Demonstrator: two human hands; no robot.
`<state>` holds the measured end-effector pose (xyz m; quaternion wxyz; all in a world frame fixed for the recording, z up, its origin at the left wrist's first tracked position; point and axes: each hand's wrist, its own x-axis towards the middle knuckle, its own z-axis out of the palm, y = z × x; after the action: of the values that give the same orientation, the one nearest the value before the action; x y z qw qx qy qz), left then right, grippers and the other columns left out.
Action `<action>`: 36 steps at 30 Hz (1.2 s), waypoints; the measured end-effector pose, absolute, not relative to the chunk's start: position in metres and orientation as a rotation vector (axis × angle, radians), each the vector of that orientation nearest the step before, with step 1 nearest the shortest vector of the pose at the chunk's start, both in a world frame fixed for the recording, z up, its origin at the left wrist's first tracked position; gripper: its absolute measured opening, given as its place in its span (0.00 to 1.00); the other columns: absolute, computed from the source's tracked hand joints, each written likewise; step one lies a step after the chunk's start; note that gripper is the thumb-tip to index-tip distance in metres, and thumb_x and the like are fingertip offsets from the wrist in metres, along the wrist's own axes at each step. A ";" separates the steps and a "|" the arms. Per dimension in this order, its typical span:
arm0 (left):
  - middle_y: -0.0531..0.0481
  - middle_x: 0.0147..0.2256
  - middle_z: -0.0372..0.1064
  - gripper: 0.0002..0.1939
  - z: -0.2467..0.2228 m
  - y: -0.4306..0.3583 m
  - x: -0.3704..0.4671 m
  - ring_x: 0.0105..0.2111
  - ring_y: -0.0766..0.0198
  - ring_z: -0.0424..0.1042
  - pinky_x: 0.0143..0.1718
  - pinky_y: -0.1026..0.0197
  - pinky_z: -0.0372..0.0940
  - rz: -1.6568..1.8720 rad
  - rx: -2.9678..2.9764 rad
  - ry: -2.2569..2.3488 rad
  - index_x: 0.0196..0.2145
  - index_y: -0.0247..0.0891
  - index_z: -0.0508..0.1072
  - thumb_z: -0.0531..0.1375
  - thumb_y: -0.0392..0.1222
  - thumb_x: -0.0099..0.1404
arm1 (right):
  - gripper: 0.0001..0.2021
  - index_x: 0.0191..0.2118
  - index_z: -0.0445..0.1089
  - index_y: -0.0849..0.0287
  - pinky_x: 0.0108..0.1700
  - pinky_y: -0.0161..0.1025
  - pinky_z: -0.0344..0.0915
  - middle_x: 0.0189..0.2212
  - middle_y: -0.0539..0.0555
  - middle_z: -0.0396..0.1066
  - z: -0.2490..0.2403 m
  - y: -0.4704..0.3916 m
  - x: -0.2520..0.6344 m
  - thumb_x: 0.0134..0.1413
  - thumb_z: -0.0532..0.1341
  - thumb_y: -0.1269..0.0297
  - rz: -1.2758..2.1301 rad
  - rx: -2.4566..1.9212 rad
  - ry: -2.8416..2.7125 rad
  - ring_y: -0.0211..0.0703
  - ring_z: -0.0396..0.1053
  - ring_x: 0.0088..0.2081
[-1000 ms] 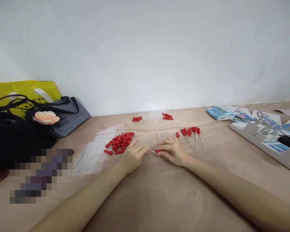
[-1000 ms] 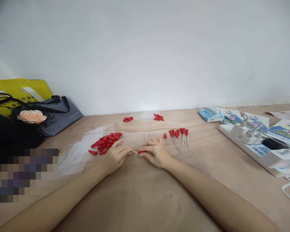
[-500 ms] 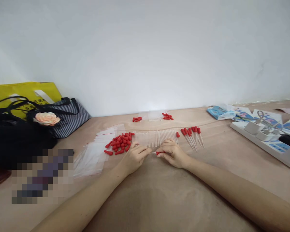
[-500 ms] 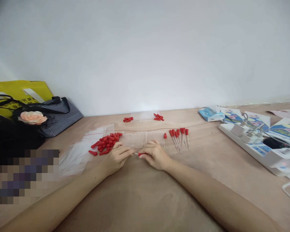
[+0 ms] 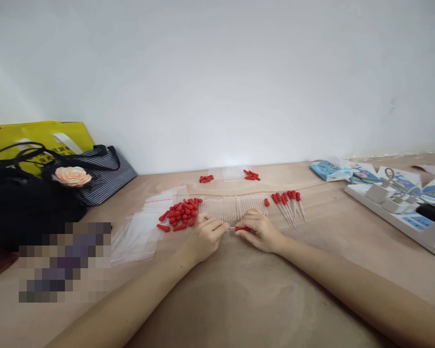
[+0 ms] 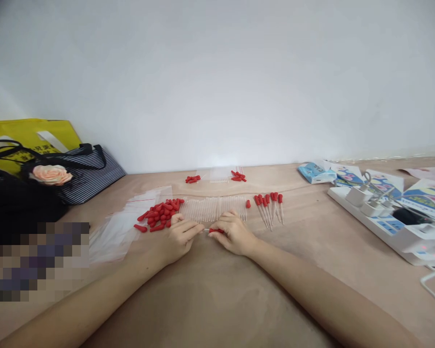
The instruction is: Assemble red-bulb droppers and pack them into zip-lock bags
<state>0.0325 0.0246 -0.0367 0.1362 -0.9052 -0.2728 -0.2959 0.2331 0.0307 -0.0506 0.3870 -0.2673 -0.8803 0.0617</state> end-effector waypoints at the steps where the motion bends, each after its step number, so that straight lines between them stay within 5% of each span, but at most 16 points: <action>1: 0.53 0.25 0.71 0.13 -0.038 0.023 0.034 0.25 0.67 0.67 0.34 0.58 0.47 -0.880 -2.616 -0.812 0.32 0.37 0.68 0.46 0.28 0.62 | 0.07 0.31 0.67 0.60 0.36 0.39 0.55 0.24 0.52 0.69 -0.050 0.030 0.233 0.55 0.55 0.64 0.119 -0.681 -2.255 0.38 0.62 0.29; 9: 0.54 0.26 0.73 0.10 -0.043 0.021 0.040 0.24 0.67 0.69 0.39 0.55 0.50 -0.986 -2.570 -0.906 0.31 0.38 0.69 0.49 0.34 0.64 | 0.08 0.32 0.68 0.61 0.38 0.40 0.52 0.25 0.52 0.69 -0.046 0.026 0.229 0.55 0.52 0.68 -0.183 -0.723 -2.272 0.39 0.61 0.30; 16: 0.49 0.39 0.73 0.09 -0.034 0.031 0.033 0.44 0.59 0.69 0.55 0.46 0.41 -0.938 -2.578 -0.782 0.40 0.37 0.69 0.51 0.36 0.65 | 0.08 0.34 0.70 0.59 0.41 0.41 0.50 0.24 0.50 0.69 -0.045 0.032 0.241 0.56 0.54 0.65 -0.271 -0.789 -2.161 0.38 0.61 0.31; 36: 0.53 0.24 0.73 0.10 -0.035 0.023 0.035 0.35 0.64 0.73 0.58 0.46 0.45 -0.998 -2.561 -0.725 0.28 0.37 0.68 0.50 0.31 0.63 | 0.09 0.34 0.70 0.58 0.47 0.44 0.48 0.26 0.49 0.71 -0.048 0.029 0.240 0.56 0.54 0.63 -0.207 -0.652 -2.280 0.36 0.65 0.32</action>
<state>0.0350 0.0231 -0.0351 0.1489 -0.8909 -0.2522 -0.3471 0.2399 0.0286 -0.0475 0.3715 -0.2542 -0.8893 -0.0806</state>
